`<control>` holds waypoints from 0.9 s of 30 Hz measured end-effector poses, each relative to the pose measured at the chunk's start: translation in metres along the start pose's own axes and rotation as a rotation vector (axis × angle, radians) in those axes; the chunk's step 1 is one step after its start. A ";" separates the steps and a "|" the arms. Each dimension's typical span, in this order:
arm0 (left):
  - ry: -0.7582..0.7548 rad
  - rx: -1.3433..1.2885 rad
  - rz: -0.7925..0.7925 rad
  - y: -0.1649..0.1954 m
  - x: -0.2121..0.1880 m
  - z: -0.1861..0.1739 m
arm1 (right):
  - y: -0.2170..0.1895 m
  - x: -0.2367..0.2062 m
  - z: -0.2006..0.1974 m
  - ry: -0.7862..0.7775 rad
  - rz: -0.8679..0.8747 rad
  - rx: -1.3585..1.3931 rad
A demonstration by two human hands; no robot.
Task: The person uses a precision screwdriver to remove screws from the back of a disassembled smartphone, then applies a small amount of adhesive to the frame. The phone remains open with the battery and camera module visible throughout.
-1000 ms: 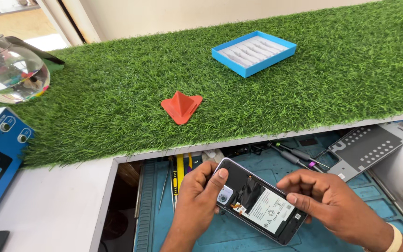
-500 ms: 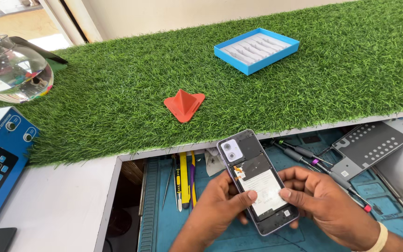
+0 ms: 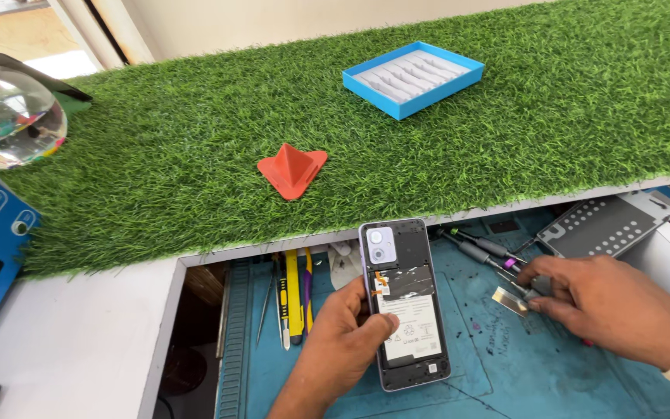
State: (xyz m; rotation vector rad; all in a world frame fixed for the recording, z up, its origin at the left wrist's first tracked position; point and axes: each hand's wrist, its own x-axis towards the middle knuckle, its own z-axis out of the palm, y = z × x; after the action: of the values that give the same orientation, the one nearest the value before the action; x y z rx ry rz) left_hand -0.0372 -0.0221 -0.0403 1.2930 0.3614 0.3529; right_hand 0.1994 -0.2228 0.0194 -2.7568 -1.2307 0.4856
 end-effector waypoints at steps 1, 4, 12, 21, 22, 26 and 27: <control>0.005 0.010 -0.006 0.001 0.000 -0.001 | 0.000 0.000 0.000 0.003 0.016 -0.014; 0.022 0.014 -0.012 0.003 0.000 -0.001 | -0.006 0.001 -0.001 -0.040 -0.032 -0.069; 0.019 -0.004 -0.051 0.008 -0.003 -0.003 | -0.031 0.004 -0.006 -0.122 -0.005 -0.291; 0.056 -0.013 -0.122 0.013 -0.005 -0.001 | -0.030 0.016 -0.003 -0.266 0.060 -0.103; 0.051 -0.011 -0.119 0.013 -0.005 -0.001 | -0.031 0.016 -0.003 -0.261 0.083 -0.107; 0.051 0.020 -0.126 0.015 -0.007 -0.001 | -0.034 0.014 -0.004 -0.251 0.148 -0.180; 0.048 0.014 -0.124 0.016 -0.007 -0.001 | -0.034 0.014 -0.004 -0.258 0.159 -0.188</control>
State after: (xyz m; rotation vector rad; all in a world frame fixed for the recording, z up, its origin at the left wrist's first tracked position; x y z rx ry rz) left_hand -0.0445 -0.0208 -0.0247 1.2704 0.4835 0.2774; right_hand 0.1847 -0.1893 0.0264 -3.0445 -1.1639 0.8010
